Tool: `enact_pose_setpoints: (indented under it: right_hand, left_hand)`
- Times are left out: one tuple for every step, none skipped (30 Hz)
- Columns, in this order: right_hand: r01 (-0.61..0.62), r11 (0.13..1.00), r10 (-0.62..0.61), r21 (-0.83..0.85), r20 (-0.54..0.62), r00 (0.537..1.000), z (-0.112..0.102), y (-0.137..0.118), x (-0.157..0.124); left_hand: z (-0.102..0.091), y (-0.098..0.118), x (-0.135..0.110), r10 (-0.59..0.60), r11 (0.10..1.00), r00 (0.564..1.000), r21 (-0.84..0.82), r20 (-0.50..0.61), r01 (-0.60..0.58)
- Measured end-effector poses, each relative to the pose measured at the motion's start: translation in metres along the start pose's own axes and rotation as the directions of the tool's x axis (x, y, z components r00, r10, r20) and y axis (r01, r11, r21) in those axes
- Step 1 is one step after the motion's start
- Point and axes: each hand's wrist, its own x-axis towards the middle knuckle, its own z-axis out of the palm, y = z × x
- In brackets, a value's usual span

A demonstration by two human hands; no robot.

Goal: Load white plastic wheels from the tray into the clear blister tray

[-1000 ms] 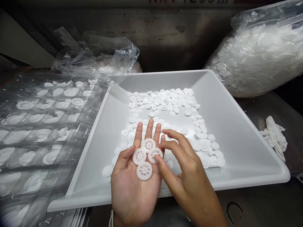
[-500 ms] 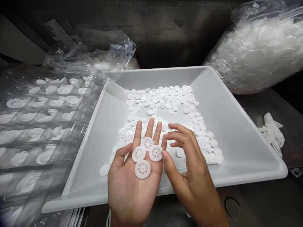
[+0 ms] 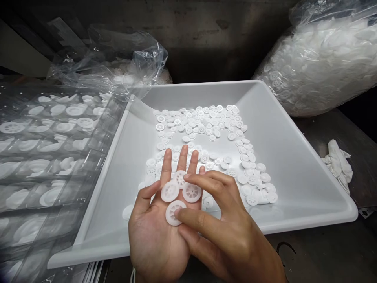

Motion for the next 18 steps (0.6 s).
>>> enact_pose_setpoints:
  right_hand:
    - [-0.019, 1.0, 0.019, 0.023, -0.018, 1.0, 0.0001, 0.0001, -0.0015]
    - [-0.046, 0.998, 0.048, 0.053, -0.045, 0.998, 0.0004, 0.0002, -0.003]
    - [-0.081, 0.993, 0.088, 0.087, -0.073, 0.993, 0.0009, 0.0004, -0.0045]
    - [-0.122, 0.986, 0.133, 0.115, -0.095, 0.987, 0.0016, 0.0008, -0.0057]
    - [-0.162, 0.978, 0.177, 0.132, -0.11, 0.978, 0.0023, 0.0013, -0.0067]
    - [-0.198, 0.971, 0.214, 0.136, -0.116, 0.97, 0.0029, 0.0018, -0.0075]
    - [-0.226, 0.966, 0.241, 0.13, -0.116, 0.964, 0.0035, 0.0022, -0.0079]
    - [-0.246, 0.962, 0.259, 0.119, -0.113, 0.959, 0.0039, 0.0025, -0.008]
    - [-0.263, 0.959, 0.274, 0.108, -0.111, 0.955, 0.004, 0.0025, -0.0078]
    - [-0.272, 0.957, 0.282, 0.103, -0.11, 0.953, 0.004, 0.0023, -0.0074]
    - [-0.28, 0.955, 0.29, 0.102, -0.11, 0.951, 0.0039, 0.0018, -0.0069]
    - [-0.291, 0.951, 0.303, 0.107, -0.114, 0.946, 0.0037, 0.0011, -0.0062]
    - [-0.305, 0.946, 0.318, 0.114, -0.122, 0.94, 0.0036, 0.0004, -0.0054]
    - [-0.323, 0.939, 0.337, 0.12, -0.128, 0.933, 0.0037, -0.0003, -0.0047]
    - [-0.332, 0.935, 0.347, 0.123, -0.133, 0.928, 0.0041, -0.0008, -0.004]
    - [-0.332, 0.935, 0.347, 0.125, -0.134, 0.928, 0.0047, -0.001, -0.0035]
    - [-0.319, 0.939, 0.334, 0.126, -0.128, 0.934, 0.0055, -0.001, -0.0032]
    - [-0.303, 0.945, 0.318, 0.125, -0.118, 0.941, 0.0064, -0.0008, -0.0031]
  left_hand:
    - [0.0003, 0.0, -0.0004, 0.0, 1.0, 1.0, -0.007, 0.006, 0.0]
    - [0.0005, 0.0, -0.0008, 0.003, 1.0, 1.0, -0.015, 0.011, -0.003]
    - [0.0006, 0.0, -0.001, 0.007, 1.0, 1.0, -0.024, 0.018, -0.006]
    - [0.0005, 0.0001, -0.0011, 0.009, 0.999, 1.0, -0.034, 0.029, -0.008]
    - [0.0002, 0.0001, -0.0008, 0.013, 0.999, 0.999, -0.045, 0.043, -0.011]
    - [-0.0002, 0.0002, -0.0003, 0.014, 0.998, 0.998, -0.054, 0.057, -0.011]
    - [-0.0006, 0.0002, 0.0003, 0.013, 0.998, 0.998, -0.062, 0.066, -0.009]
    - [-0.001, 0.0003, 0.001, 0.013, 0.998, 0.997, -0.068, 0.073, -0.008]
    - [-0.0012, 0.0003, 0.0015, 0.013, 0.998, 0.997, -0.069, 0.075, -0.008]
    - [-0.0013, 0.0003, 0.0017, 0.014, 0.998, 0.997, -0.067, 0.075, -0.009]
    - [-0.0011, 0.0002, 0.0015, 0.013, 0.998, 0.997, -0.058, 0.073, -0.009]
    - [-0.0007, 0.0001, 0.001, 0.01, 0.999, 0.997, -0.045, 0.072, -0.006]
    - [-0.0001, 0.0, 0.0003, 0.008, 0.999, 0.997, -0.035, 0.072, -0.006]
    - [0.0004, -0.0001, -0.0004, 0.003, 1.0, 0.998, -0.026, 0.068, -0.001]
    - [0.0009, 0.0, -0.0012, -0.005, 1.0, 0.998, -0.025, 0.058, 0.007]
    - [0.0011, 0.0004, -0.0018, -0.015, 0.999, 0.999, -0.03, 0.048, 0.017]
    - [0.0009, 0.0012, -0.0022, -0.028, 0.999, 0.999, -0.037, 0.042, 0.029]
    - [0.0001, 0.0025, -0.0026, -0.04, 0.998, 0.998, -0.045, 0.044, 0.042]
